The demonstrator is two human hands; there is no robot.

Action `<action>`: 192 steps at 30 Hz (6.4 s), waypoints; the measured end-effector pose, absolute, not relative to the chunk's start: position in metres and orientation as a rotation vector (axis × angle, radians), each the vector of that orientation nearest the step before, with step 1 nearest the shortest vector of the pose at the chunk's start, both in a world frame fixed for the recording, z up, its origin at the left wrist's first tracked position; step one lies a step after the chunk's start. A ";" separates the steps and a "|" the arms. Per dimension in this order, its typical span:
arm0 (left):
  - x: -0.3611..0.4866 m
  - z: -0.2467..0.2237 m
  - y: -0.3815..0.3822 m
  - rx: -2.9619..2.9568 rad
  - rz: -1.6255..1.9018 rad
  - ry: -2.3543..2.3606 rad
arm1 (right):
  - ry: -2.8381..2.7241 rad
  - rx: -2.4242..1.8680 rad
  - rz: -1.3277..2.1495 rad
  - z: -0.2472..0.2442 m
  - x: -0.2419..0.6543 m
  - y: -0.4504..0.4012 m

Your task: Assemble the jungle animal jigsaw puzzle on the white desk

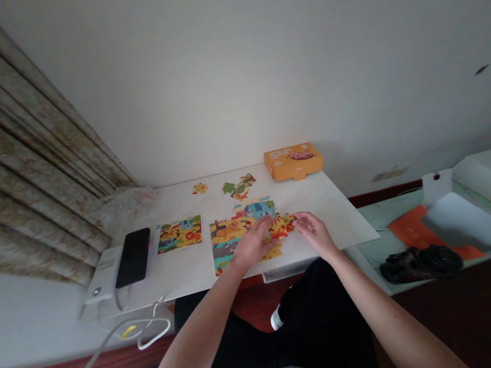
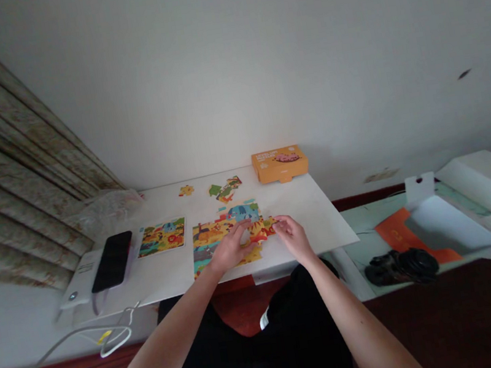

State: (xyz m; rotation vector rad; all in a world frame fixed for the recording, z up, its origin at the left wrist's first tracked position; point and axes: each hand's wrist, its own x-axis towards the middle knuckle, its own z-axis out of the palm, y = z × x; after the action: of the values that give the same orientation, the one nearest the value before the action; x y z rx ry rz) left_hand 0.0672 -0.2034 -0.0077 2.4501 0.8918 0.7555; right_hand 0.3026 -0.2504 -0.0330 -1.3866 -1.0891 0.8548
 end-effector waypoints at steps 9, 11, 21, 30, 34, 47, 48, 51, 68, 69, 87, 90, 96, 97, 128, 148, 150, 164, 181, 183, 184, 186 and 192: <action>0.062 -0.003 -0.215 2.457 0.802 0.929 | -0.954 -1.295 1.238 -0.015 0.263 -0.271; 0.062 -0.003 -0.219 2.456 0.829 0.972 | -0.954 -1.272 1.268 -0.013 0.257 -0.272; 0.057 0.000 -0.233 2.529 0.865 1.046 | -1.002 -1.302 1.172 -0.020 0.250 -0.268; 0.040 0.030 -0.222 2.656 0.540 0.717 | -1.358 -1.226 1.199 -0.019 0.265 -0.268; 0.040 0.023 -0.224 2.677 0.571 0.687 | -1.377 -1.234 1.243 -0.020 0.266 -0.267; 0.035 -0.006 -0.192 2.447 0.679 1.065 | -1.729 -1.762 0.129 -0.046 0.304 -0.238; 0.036 -0.006 -0.192 2.443 0.666 1.074 | -1.750 -1.765 0.115 -0.048 0.303 -0.239; 0.039 -0.007 -0.193 2.440 0.628 1.096 | -1.780 -1.780 0.085 -0.051 0.301 -0.240; 0.028 -0.017 -0.223 2.424 0.888 1.160 | -1.177 -1.530 0.727 -0.024 0.264 -0.266; 0.029 -0.017 -0.225 2.433 0.905 1.149 | -1.099 -1.501 0.867 -0.023 0.254 -0.270; 0.038 -0.013 -0.236 2.617 1.079 1.139 | -0.644 -1.274 1.482 -0.005 0.213 -0.284; 0.039 -0.014 -0.238 2.632 1.128 1.148 | -0.631 -1.279 1.479 -0.005 0.211 -0.285; 0.045 -0.013 -0.249 2.623 1.129 1.065 | -0.652 -1.271 1.340 0.000 0.211 -0.290; 0.046 -0.012 -0.251 2.617 1.103 1.027 | -0.657 -1.269 1.292 -0.001 0.213 -0.290; 0.060 -0.024 -0.238 2.693 0.495 0.991 | -1.657 -1.799 0.165 -0.036 0.287 -0.308; 0.059 -0.026 -0.240 2.650 0.569 0.991 | -1.377 -1.579 0.548 -0.037 0.268 -0.300; 0.059 -0.026 -0.240 2.648 0.578 0.992 | -1.366 -1.580 0.560 -0.038 0.265 -0.299; 0.058 -0.025 -0.240 2.655 0.578 0.980 | -2.106 -1.879 0.087 -0.024 0.266 -0.299; 0.058 -0.017 -0.243 2.728 0.551 0.942 | -2.140 -1.895 0.042 -0.020 0.266 -0.296; 0.059 -0.016 -0.244 2.727 0.537 0.941 | -2.140 -1.900 0.045 -0.019 0.266 -0.295; 0.059 -0.016 -0.244 2.728 0.529 0.941 | -2.142 -1.904 0.042 -0.019 0.266 -0.295; 0.059 -0.015 -0.244 2.735 0.515 0.946 | -2.148 -1.909 0.036 -0.018 0.265 -0.294; 0.060 -0.015 -0.244 2.754 0.514 0.952 | -2.151 -1.913 0.044 -0.016 0.265 -0.293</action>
State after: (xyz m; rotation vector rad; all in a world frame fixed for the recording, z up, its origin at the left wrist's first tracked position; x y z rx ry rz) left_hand 0.0598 -0.2439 -0.0154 2.7541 0.9522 0.5138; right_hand 0.2649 -0.2933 -0.0163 -1.9129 -2.1513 0.0439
